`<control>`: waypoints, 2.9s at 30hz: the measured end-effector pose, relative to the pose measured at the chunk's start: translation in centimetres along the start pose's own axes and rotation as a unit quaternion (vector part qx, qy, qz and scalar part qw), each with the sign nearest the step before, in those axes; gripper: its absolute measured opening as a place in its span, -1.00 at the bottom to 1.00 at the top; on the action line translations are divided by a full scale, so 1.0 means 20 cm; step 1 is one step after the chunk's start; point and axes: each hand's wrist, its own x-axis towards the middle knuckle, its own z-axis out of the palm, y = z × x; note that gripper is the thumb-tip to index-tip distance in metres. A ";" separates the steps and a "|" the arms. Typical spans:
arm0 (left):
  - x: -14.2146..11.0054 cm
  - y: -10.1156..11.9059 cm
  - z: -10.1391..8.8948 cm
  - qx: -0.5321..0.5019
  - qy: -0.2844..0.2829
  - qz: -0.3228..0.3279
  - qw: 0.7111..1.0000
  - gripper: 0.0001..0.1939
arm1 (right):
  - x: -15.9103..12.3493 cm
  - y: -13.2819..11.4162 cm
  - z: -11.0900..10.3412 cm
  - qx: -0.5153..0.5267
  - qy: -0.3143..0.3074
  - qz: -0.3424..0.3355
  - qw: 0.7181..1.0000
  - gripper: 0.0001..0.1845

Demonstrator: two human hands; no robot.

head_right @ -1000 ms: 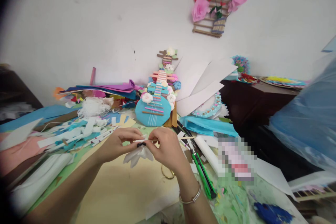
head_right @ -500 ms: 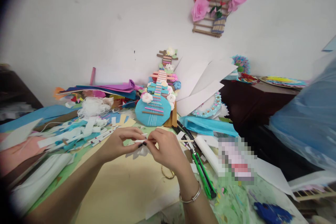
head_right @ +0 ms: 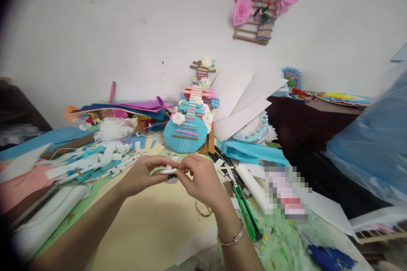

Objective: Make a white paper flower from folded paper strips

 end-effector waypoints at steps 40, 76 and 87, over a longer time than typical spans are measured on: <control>0.00 -0.03 -0.02 -0.259 -0.008 -0.089 0.962 -0.83 | 0.00 -0.05 -0.01 0.052 0.043 -0.006 0.998 -0.86; 0.00 0.02 0.01 -0.115 0.039 -0.066 0.990 -0.75 | 0.00 -0.03 0.03 -0.021 0.045 -0.016 0.999 -0.83; -0.01 0.01 0.02 -0.159 0.021 -0.081 0.984 -0.83 | 0.00 -0.03 0.02 -0.025 0.046 -0.004 0.999 -0.79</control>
